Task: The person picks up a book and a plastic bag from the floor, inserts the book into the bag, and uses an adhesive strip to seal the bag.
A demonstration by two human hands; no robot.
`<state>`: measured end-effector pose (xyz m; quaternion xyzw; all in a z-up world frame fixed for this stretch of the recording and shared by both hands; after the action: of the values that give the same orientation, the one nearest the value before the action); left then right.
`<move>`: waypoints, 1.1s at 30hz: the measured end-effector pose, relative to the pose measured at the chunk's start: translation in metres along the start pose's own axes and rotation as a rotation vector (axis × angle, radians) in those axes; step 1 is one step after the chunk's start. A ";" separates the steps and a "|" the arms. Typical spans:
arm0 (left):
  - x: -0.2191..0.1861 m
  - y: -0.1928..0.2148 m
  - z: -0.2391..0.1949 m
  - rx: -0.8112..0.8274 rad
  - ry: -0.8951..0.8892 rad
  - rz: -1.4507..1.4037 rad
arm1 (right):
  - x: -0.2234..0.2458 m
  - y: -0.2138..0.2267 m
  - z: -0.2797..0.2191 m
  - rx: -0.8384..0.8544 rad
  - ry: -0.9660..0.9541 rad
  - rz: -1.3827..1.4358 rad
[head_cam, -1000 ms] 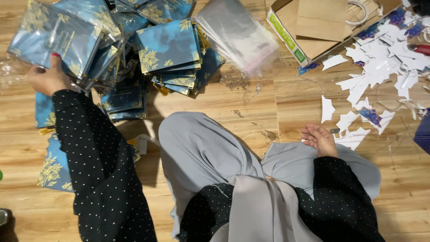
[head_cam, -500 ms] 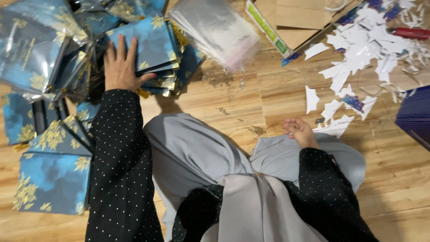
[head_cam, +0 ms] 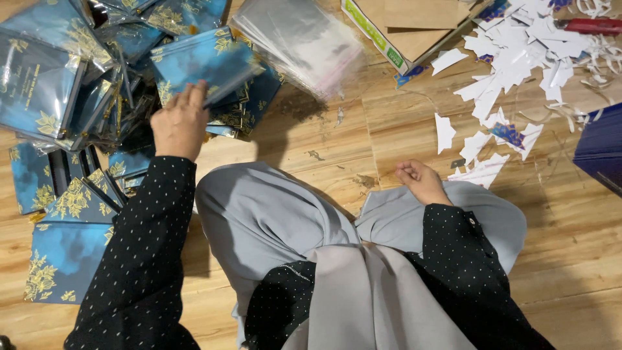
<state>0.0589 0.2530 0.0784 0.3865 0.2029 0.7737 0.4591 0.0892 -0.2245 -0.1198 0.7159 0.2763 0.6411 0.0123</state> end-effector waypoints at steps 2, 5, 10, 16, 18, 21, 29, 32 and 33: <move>-0.020 0.040 0.013 -0.046 -0.025 -0.109 | 0.022 0.000 -0.005 -0.028 -0.021 0.084; -0.082 0.095 0.025 -0.179 -0.250 -0.397 | 0.063 0.004 -0.009 0.000 -0.110 0.414; -0.187 0.133 0.014 -0.298 -0.589 -0.852 | 0.104 0.007 -0.020 0.017 -0.212 0.627; -0.234 0.143 0.024 -0.219 -0.643 -0.874 | 0.016 0.013 -0.009 -0.027 -0.014 0.832; -0.226 0.132 0.031 0.089 -0.297 -1.090 | 0.022 0.015 -0.008 -0.058 -0.011 0.890; -0.234 0.088 0.003 0.748 0.276 -1.631 | 0.042 0.012 -0.005 -0.075 0.013 0.906; -0.260 0.075 -0.041 0.958 0.565 -1.904 | 0.054 -0.004 0.006 -0.028 0.091 0.606; -0.256 0.095 -0.037 0.475 0.027 -1.407 | 0.016 0.010 0.000 -0.512 -0.317 0.716; -0.257 0.100 -0.037 0.315 -0.063 -1.257 | 0.051 0.012 -0.002 -0.336 -0.240 0.862</move>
<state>0.0467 -0.0175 0.0169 0.2790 0.4881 0.3066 0.7681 0.0929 -0.2143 -0.0680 0.8222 -0.1566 0.5365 -0.1074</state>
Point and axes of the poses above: each hand's wrist, its own z-axis towards the middle knuckle, its own y-axis out of the back of the hand, x = y × z, the point moved 5 cm from there along z, towards the middle knuckle, and after that the axes turned 12 degrees about y, right-handed, at the moved point
